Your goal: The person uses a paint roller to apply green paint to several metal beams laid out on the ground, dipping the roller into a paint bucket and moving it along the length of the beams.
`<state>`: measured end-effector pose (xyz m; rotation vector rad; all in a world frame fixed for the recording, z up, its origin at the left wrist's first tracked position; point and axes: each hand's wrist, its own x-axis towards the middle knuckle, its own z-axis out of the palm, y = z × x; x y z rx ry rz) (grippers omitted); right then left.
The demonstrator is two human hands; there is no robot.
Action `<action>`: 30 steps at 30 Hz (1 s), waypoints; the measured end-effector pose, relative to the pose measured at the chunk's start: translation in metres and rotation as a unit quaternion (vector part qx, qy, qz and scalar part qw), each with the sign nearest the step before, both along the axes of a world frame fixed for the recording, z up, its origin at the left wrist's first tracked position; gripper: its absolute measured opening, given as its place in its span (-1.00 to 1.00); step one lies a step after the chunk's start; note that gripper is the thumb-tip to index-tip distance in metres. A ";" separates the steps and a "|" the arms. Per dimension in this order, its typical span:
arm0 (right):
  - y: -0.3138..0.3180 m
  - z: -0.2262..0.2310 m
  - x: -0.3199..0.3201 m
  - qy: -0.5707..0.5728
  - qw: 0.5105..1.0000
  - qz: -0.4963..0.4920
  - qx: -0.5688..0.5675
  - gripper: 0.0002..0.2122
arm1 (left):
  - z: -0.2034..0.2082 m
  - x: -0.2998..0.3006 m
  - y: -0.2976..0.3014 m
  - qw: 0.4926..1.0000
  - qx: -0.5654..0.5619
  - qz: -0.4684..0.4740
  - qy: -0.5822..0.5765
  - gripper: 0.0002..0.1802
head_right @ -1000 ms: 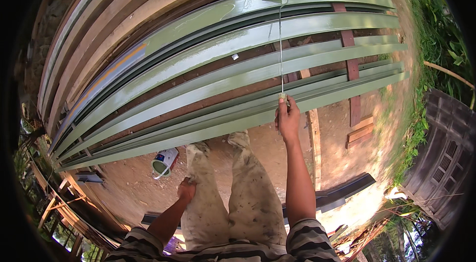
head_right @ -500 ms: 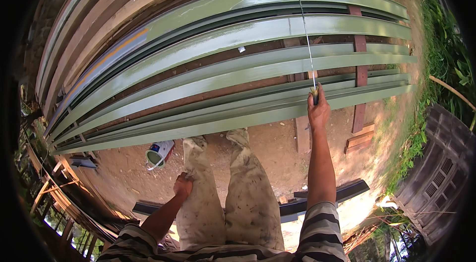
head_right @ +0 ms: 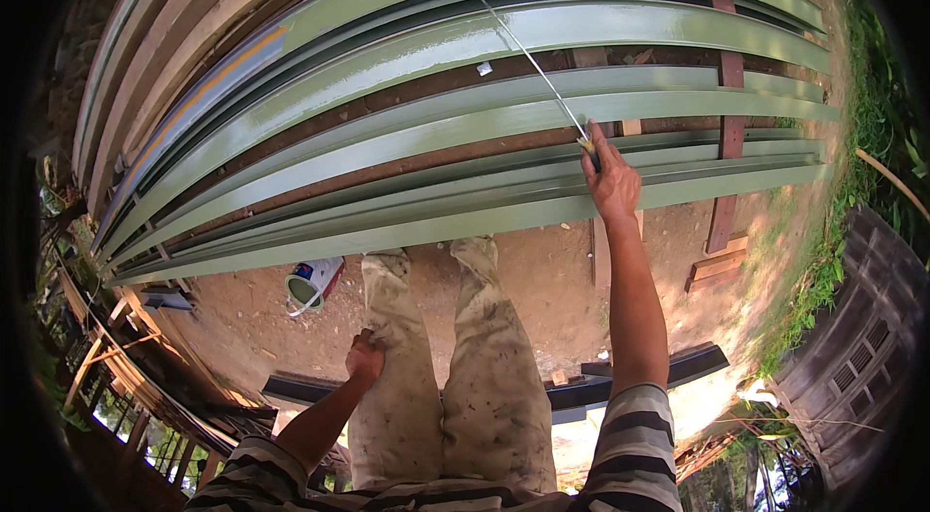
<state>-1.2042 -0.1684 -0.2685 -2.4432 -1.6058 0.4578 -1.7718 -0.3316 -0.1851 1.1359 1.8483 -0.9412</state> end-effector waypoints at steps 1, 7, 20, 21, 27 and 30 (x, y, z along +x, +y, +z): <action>0.010 0.005 -0.011 -0.006 1.000 0.005 -0.029 -0.44 | 0.000 0.000 -0.001 1.000 0.001 0.005 -0.001 -0.47; -0.004 0.017 -0.005 -0.013 1.000 -0.001 0.008 -0.46 | 0.004 0.000 -0.002 1.000 -0.017 0.024 0.006 -0.47; 0.099 0.017 -0.136 -0.035 0.990 0.124 -0.050 -0.54 | 0.012 -0.016 -0.002 0.997 -0.016 0.069 -0.007 -0.43; 0.105 0.015 -0.148 -0.035 0.990 0.130 -0.042 -0.58 | 0.017 -0.017 -0.002 0.997 -0.022 0.077 -0.011 -0.41; 0.092 0.021 -0.185 -0.047 0.988 0.123 -0.084 -0.75 | 0.006 -0.027 -0.015 0.990 -0.040 0.128 -0.034 -0.30; 0.090 0.028 -0.207 -0.060 0.985 0.124 -0.104 -0.76 | 0.002 -0.042 -0.018 0.988 -0.032 0.141 -0.048 -0.30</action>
